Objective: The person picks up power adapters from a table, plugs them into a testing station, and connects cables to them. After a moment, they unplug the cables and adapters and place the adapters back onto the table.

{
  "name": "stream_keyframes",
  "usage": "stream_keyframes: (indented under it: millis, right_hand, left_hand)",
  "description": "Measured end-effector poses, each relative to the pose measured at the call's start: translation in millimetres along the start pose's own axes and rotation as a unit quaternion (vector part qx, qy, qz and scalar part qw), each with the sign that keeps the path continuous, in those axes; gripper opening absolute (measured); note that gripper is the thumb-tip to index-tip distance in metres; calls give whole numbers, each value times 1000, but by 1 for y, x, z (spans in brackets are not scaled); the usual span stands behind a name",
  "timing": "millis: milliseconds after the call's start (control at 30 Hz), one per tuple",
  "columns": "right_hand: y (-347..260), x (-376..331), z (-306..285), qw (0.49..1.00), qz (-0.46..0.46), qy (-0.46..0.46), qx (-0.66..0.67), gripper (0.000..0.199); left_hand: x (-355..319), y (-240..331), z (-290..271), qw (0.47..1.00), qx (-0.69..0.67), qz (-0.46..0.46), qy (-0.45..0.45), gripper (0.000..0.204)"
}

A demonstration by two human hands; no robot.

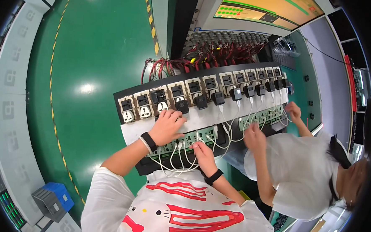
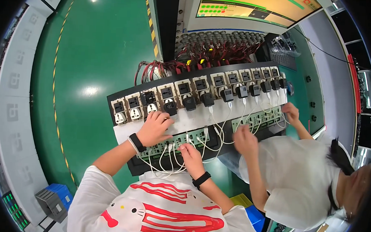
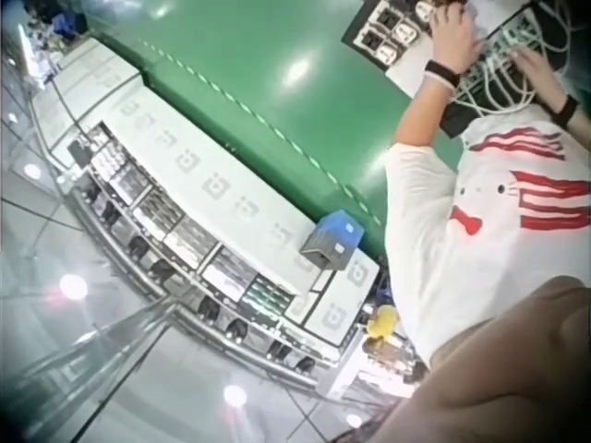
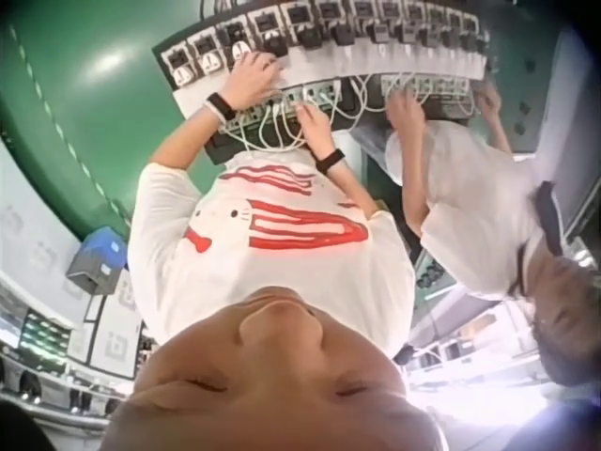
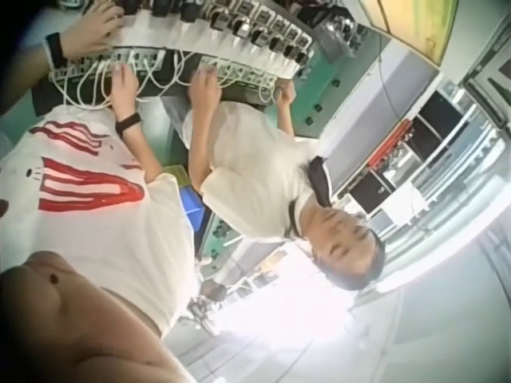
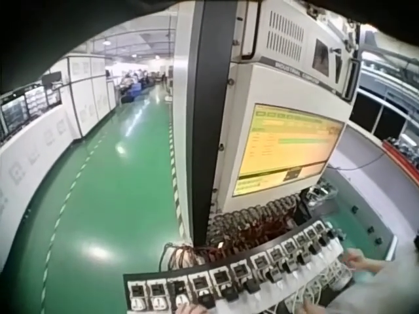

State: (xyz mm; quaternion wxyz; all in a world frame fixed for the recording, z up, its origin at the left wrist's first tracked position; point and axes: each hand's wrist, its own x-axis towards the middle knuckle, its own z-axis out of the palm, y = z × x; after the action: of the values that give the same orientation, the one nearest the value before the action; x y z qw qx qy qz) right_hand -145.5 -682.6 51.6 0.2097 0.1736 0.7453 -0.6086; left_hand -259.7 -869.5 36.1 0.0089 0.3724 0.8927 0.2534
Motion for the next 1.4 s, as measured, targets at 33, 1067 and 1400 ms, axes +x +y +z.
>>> stream_keyframes:
  millis: [33,1067,1400]
  right_hand:
    - [5,1,-1,1000,0,-1,1,25]
    - [-5,-5,0,974,-91,-194,-77,17]
    - [13,-5,-18,987,-14,-135,-88,27]
  left_hand:
    - [-1,-1,-8,998,-55,10,31,41]
    - [-67,-40,-30,933,-69,-284,210,43]
    - [-69,-38,-17,961,69,-190,186,42]
